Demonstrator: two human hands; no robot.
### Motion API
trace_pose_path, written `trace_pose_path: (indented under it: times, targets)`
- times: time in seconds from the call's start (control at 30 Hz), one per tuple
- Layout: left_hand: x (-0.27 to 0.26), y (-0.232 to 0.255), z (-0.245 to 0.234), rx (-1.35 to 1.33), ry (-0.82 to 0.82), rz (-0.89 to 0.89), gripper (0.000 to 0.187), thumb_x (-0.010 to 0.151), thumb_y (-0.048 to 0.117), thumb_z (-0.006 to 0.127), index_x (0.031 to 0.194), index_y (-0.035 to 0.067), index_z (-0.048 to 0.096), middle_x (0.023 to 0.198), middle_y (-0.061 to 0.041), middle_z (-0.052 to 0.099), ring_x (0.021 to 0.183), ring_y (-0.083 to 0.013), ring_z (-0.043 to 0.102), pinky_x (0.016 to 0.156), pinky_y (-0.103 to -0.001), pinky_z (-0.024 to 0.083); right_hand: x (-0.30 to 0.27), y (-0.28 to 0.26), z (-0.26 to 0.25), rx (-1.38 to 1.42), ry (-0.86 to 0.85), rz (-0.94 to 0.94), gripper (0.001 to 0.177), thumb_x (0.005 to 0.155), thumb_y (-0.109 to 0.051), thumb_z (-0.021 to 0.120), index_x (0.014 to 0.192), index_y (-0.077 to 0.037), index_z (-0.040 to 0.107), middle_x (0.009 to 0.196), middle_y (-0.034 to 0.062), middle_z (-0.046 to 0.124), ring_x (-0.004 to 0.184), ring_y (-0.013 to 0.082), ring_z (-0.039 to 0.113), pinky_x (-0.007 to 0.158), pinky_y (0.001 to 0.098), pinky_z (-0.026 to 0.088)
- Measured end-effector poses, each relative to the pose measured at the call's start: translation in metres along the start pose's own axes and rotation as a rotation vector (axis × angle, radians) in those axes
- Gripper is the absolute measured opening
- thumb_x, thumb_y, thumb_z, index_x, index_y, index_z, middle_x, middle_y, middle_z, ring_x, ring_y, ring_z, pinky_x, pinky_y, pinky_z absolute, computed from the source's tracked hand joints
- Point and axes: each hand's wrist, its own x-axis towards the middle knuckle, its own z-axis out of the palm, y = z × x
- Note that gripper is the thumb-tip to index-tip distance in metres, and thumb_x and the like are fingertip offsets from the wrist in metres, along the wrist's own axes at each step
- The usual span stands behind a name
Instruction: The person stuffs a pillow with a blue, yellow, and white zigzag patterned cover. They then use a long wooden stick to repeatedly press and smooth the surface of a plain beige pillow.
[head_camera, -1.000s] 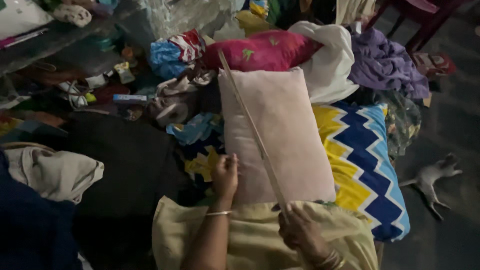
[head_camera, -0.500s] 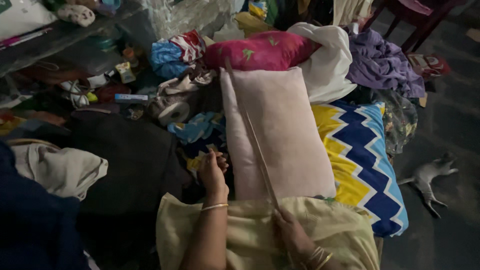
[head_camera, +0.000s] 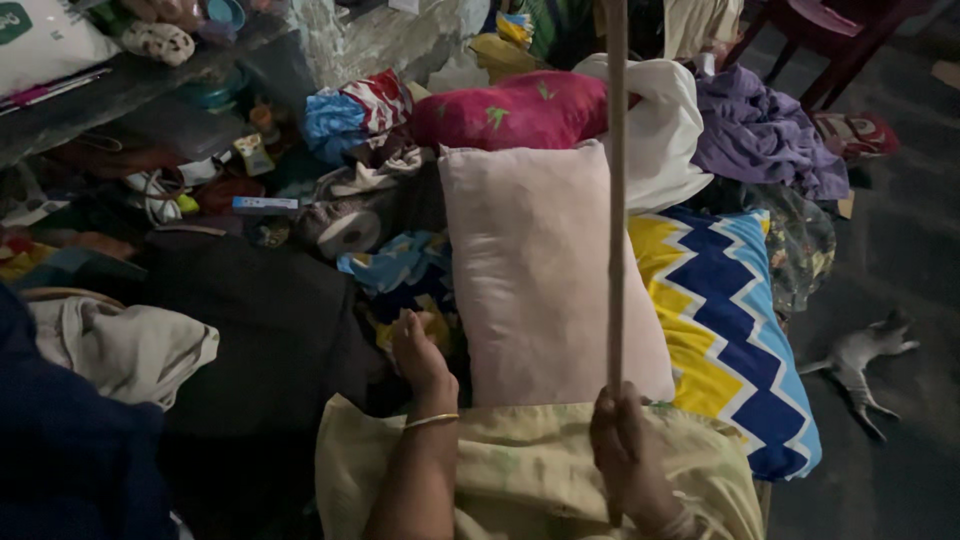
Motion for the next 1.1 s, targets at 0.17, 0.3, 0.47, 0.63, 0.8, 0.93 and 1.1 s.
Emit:
trace_pose_path:
  times: [0.17, 0.3, 0.47, 0.63, 0.8, 0.93, 1.1]
  targets:
    - [0.011, 0.002, -0.005, 0.068, 0.048, 0.046, 0.051, 0.104, 0.037, 0.052, 0.14, 0.001, 0.055, 0.142, -0.015, 0.056, 0.129, -0.0289, 0.054, 0.105, -0.043, 0.044, 0.014, 0.058, -0.033, -0.914, -0.254, 0.258, 0.025, 0.109, -0.034, 0.06, 0.11, -0.009, 0.06, 0.077, 0.0032, 0.046, 0.066, 0.017, 0.043, 0.056, 0.0345, 0.035]
    - [0.005, 0.006, -0.006, 0.079, 0.138, 0.106, 0.065, 0.1, 0.041, 0.057, 0.15, 0.0, 0.043, 0.154, -0.019, 0.046, 0.136, -0.0348, 0.051, 0.11, -0.047, 0.043, -0.005, 0.05, -0.031, -1.288, -0.23, 0.333, 0.021, 0.104, -0.041, 0.059, 0.109, -0.021, 0.065, 0.079, -0.0029, 0.059, 0.072, 0.0081, 0.054, 0.063, 0.0255, 0.042]
    - [-0.001, 0.016, -0.004, -0.019, 0.093, -0.075, 0.069, 0.097, 0.046, 0.053, 0.152, 0.006, 0.039, 0.157, -0.016, 0.039, 0.139, -0.0309, 0.044, 0.11, -0.048, 0.038, -0.02, 0.0, -0.008, -0.592, -0.158, 0.105, 0.024, 0.102, -0.033, 0.056, 0.111, -0.012, 0.064, 0.077, 0.0024, 0.051, 0.063, 0.015, 0.045, 0.053, 0.0303, 0.038]
    - [0.008, -0.01, -0.006, 0.002, -0.05, 0.045, 0.065, 0.109, 0.049, 0.048, 0.141, -0.007, 0.051, 0.146, -0.028, 0.052, 0.136, -0.0377, 0.051, 0.115, -0.048, 0.039, -0.002, -0.018, -0.003, -0.205, -0.204, -0.244, 0.022, 0.103, -0.031, 0.046, 0.113, -0.016, 0.059, 0.081, -0.0013, 0.055, 0.064, 0.0109, 0.046, 0.052, 0.0269, 0.039]
    - [0.015, -0.025, -0.003, 0.046, -0.032, -0.051, 0.058, 0.11, 0.044, 0.048, 0.133, -0.008, 0.05, 0.143, -0.027, 0.051, 0.134, -0.0379, 0.05, 0.115, -0.049, 0.039, 0.04, 0.041, -0.021, -0.212, -0.069, 0.154, 0.028, 0.106, -0.037, 0.043, 0.103, -0.013, 0.058, 0.069, 0.0037, 0.05, 0.054, 0.0164, 0.044, 0.046, 0.0306, 0.038]
    - [0.013, -0.026, -0.003, -0.019, -0.052, -0.038, 0.055, 0.103, 0.04, 0.05, 0.143, 0.002, 0.048, 0.151, -0.014, 0.05, 0.14, -0.0285, 0.048, 0.115, -0.043, 0.036, 0.021, 0.03, -0.007, -0.291, -0.09, 0.303, 0.026, 0.106, -0.034, 0.052, 0.105, -0.009, 0.058, 0.066, 0.0013, 0.043, 0.05, 0.0145, 0.037, 0.04, 0.0286, 0.03]
    - [0.004, -0.006, 0.001, 0.067, -0.202, -0.158, 0.054, 0.104, 0.037, 0.049, 0.146, 0.004, 0.05, 0.154, -0.01, 0.049, 0.144, -0.0267, 0.044, 0.117, -0.043, 0.034, -0.01, -0.052, 0.04, -0.235, -0.286, 0.076, 0.032, 0.101, -0.019, 0.055, 0.13, -0.007, 0.057, 0.073, -0.002, 0.046, 0.058, 0.0083, 0.041, 0.045, 0.0243, 0.031]
